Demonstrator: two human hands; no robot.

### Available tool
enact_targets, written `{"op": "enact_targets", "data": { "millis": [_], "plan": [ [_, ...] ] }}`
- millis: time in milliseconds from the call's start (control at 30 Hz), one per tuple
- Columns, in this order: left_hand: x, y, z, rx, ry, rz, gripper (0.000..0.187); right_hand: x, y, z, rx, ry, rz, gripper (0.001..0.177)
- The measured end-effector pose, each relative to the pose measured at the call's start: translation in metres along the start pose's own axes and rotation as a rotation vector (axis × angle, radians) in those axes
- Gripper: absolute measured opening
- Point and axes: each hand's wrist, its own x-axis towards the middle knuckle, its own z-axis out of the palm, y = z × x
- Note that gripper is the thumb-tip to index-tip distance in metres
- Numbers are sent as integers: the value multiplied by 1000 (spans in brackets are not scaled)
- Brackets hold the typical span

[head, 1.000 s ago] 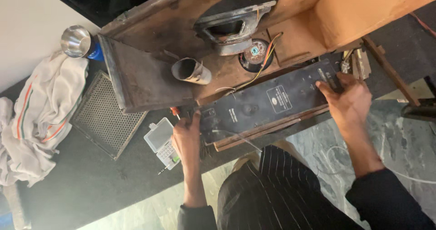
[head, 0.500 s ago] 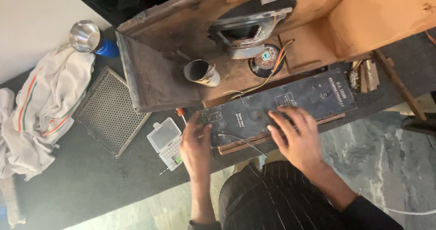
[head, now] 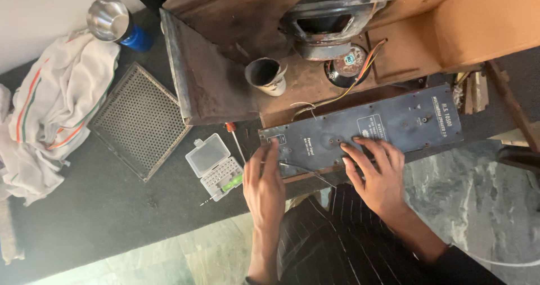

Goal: The person uses a red-handled screwdriver to tighten screws on a black power supply unit inside a wooden box. They then remove the unit from the box and place it on the workbench.

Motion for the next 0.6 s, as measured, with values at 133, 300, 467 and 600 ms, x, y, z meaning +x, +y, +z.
{"op": "enact_targets", "data": {
  "millis": [133,300,467,600],
  "plan": [
    [-11,-11,-1,-23,37,-162,43,0,-4,-5,8,-28,10,33],
    [-14,-14,9,156,-72,17,52,2,-13,-5,-32,-24,15,34],
    [-15,0,17,265,-110,-16,51,3,-16,-2,-86,-20,4,36],
    [-9,8,24,364,-168,-24,57,0,-19,2,-144,1,-14,35]
  ]
}}
